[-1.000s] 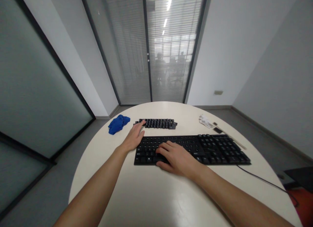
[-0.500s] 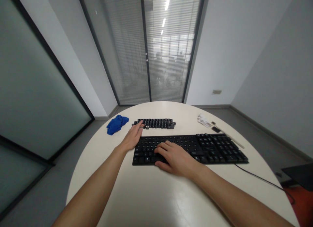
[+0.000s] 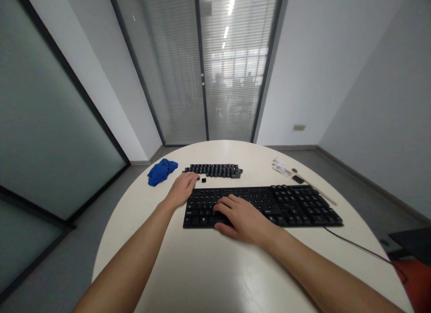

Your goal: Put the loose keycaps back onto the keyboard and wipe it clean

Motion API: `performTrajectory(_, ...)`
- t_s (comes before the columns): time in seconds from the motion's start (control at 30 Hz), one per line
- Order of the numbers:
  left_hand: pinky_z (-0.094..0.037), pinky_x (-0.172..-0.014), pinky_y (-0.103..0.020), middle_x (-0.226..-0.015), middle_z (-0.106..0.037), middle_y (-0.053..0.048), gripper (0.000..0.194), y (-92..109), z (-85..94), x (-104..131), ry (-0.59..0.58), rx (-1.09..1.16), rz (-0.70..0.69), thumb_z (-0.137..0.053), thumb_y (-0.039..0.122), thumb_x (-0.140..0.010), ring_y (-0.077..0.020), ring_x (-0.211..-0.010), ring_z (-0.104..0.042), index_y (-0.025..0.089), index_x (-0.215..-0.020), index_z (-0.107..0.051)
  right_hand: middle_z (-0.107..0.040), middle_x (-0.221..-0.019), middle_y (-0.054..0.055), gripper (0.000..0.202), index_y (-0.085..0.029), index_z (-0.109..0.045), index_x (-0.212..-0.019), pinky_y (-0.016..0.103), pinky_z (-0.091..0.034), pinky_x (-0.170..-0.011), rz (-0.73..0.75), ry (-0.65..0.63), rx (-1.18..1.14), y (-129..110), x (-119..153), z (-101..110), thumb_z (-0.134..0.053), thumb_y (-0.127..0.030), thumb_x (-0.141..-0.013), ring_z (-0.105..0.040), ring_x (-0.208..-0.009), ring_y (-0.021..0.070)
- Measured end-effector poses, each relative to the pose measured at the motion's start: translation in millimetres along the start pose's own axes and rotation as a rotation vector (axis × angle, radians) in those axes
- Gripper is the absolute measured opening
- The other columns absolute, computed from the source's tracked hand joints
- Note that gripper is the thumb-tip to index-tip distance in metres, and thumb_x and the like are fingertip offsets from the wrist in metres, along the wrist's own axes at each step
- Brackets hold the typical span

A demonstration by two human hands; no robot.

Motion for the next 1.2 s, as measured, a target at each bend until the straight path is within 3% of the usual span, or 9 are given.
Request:
performTrajectory(0.2,-0.049,-0.095,-0.039,-0.104,-0.072,-0.006,0.024,-10.6,4.3,-1.6,0.034,-0.012,0.07,-0.051,0.03,-0.095,-0.0242,-0.103,-0.064,0.022,-0.099,-0.074,-0.065,-0.113,0.01,0.029,-0.019,-0.063,-0.115,0.041,-0.048,-0.091,0.005,0.009,-0.016,-0.2,0.6,0.9,-0.064,-0.037,-0.093,-0.056,-0.101,0.0255)
performTrajectory(0.37,-0.05,-0.093,-0.039,-0.103,-0.075,-0.006,0.018,-23.2,3.0,-0.8,0.038,0.066,0.178,-0.063,0.032,-0.085,-0.0253,-0.099,-0.067,0.023,-0.095,-0.076,-0.065,-0.114,0.009,0.029,-0.019,-0.062,-0.116,0.042,-0.048,-0.092,0.003,0.007,-0.021,0.4,0.9,1.0,-0.064,-0.037,-0.093,-0.057,-0.102,0.0254)
performTrajectory(0.57,-0.053,-0.086,-0.039,-0.098,-0.077,-0.006,0.02,-23.5,9.4,-0.7,0.068,0.084,0.252,-0.062,0.034,-0.087,-0.0259,-0.093,-0.07,0.022,-0.095,-0.076,-0.066,-0.114,0.01,0.029,-0.019,-0.063,-0.116,0.041,-0.049,-0.093,0.004,-0.005,-0.035,0.0,0.9,2.5,-0.065,-0.036,-0.093,-0.058,-0.104,0.0253)
performTrajectory(0.7,-0.052,-0.09,-0.038,-0.101,-0.077,-0.006,0.021,0.4,21.2,-3.8,0.16,0.214,0.233,-0.063,0.035,-0.088,-0.0237,-0.092,-0.07,0.02,-0.098,-0.075,-0.068,-0.111,0.009,0.027,-0.019,-0.063,-0.116,0.039,-0.049,-0.092,0.011,-0.011,-0.077,-0.5,0.6,5.2,-0.062,-0.037,-0.095,-0.06,-0.104,0.0244)
performTrajectory(0.83,-0.051,-0.093,-0.038,-0.096,-0.077,-0.003,0.017,49.7,17.2,-5.7,0.063,0.267,0.119,-0.064,0.034,-0.088,-0.0231,-0.093,-0.069,0.022,-0.093,-0.075,-0.07,-0.104,0.007,0.018,-0.02,-0.065,-0.111,0.036,-0.05,-0.087,-0.078,0.051,-0.078,11.8,1.2,12.3,-0.055,-0.031,-0.099,-0.063,-0.098,0.0225)
performTrajectory(0.97,-0.054,-0.086,-0.035,-0.089,-0.076,-0.002,0.015,88.5,14.7,-1.2,-0.01,0.363,0.097,-0.065,0.033,-0.088,-0.021,-0.086,-0.069,0.022,-0.088,-0.074,-0.071,-0.099,0.007,0.016,-0.021,-0.062,-0.11,0.038,-0.049,-0.084,-0.224,0.241,-0.038,31.8,5.9,30.1,-0.058,-0.027,-0.096,-0.065,-0.091,0.0234)
performTrajectory(1.07,-0.055,-0.084,-0.033,-0.087,-0.076,-0.001,0.013,105.9,14.1,1.6,-0.05,0.437,0.097,-0.066,0.033,-0.088,-0.0206,-0.086,-0.069,0.022,-0.086,-0.073,-0.071,-0.096,0.006,0.02,-0.021,-0.06,-0.112,0.039,-0.048,-0.083,-0.278,0.343,-0.057,39.1,10.0,39.7,-0.061,-0.03,-0.094,-0.064,-0.088,0.0238)
performTrajectory(1.2,-0.055,-0.081,-0.032,-0.084,-0.075,-0.001,0.013,116.4,13.3,3.3,-0.091,0.478,0.092,-0.067,0.033,-0.087,-0.0204,-0.083,-0.069,0.022,-0.083,-0.073,-0.071,-0.095,0.006,0.019,-0.022,-0.061,-0.113,0.039,-0.046,-0.084,-0.247,0.364,-0.072,35.2,10.2,41.8,-0.06,-0.031,-0.096,-0.064,-0.088,0.0238)
Point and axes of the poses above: each hand's wrist, its own x-axis away from the middle knuckle, its own z-axis out of the back of the hand, y = z × x, the point moved 9 cm from there along -x, towards the middle knuckle
